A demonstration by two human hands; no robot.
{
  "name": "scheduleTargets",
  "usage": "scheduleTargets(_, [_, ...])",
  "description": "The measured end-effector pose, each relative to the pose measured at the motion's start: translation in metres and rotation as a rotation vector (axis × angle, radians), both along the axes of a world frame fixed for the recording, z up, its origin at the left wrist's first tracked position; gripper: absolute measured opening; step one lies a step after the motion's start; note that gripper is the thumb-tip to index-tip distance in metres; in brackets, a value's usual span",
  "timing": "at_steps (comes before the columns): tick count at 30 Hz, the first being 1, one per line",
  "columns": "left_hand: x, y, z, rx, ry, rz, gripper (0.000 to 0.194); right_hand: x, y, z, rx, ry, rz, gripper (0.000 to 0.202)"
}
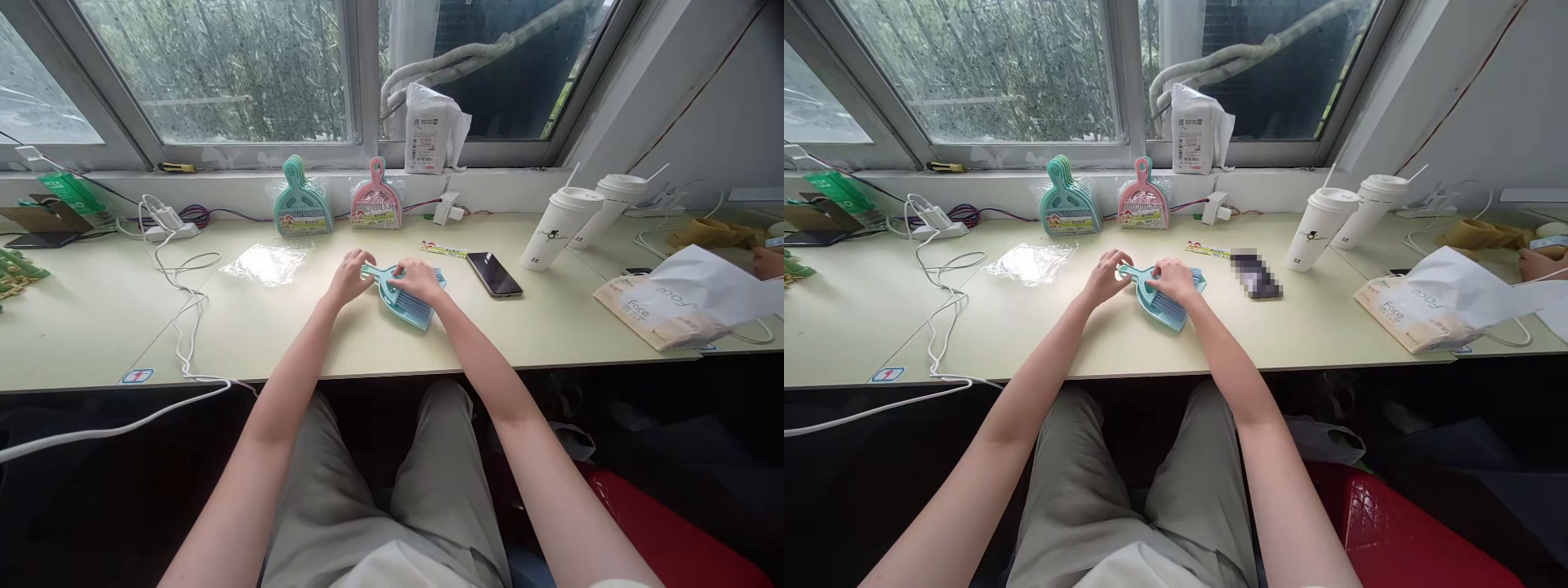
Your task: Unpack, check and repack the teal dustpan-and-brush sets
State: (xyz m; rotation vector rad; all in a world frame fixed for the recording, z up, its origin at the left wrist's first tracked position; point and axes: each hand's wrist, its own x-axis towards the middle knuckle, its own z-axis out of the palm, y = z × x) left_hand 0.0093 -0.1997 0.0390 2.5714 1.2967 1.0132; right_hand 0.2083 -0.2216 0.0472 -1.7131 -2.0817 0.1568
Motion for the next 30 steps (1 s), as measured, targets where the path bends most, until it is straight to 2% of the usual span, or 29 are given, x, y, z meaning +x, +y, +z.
scheduleTargets(3, [-0.008, 0.002, -0.001, 0.081, 0.18, 0.003, 0.033, 0.004, -0.001, 0.005, -0.059, 0.001, 0.019, 0.017])
scheduleTargets(8, [-0.003, 0.002, -0.007, 0.113, 0.3, -0.017, 0.026, 0.007, -0.004, 0.011, -0.185, 0.009, 0.082, 0.018])
scheduleTargets(12, [0.006, 0.0, -0.01, 0.231, 0.436, -0.079, 0.027, 0.005, -0.003, 0.008, -0.153, 0.033, 0.083, 0.015])
scheduleTargets(18, [0.011, -0.002, -0.009, 0.225, 0.624, -0.052, 0.028, 0.004, 0.004, -0.003, -0.108, 0.065, 0.084, 0.016])
scheduleTargets(25, [0.015, -0.006, -0.004, 0.183, 0.673, -0.051, 0.029, 0.003, 0.002, -0.002, -0.095, 0.008, 0.06, 0.021])
scheduleTargets(30, [0.015, -0.006, -0.009, 0.082, 0.575, -0.007, 0.027, -0.002, 0.001, -0.002, -0.121, 0.0, 0.027, 0.02])
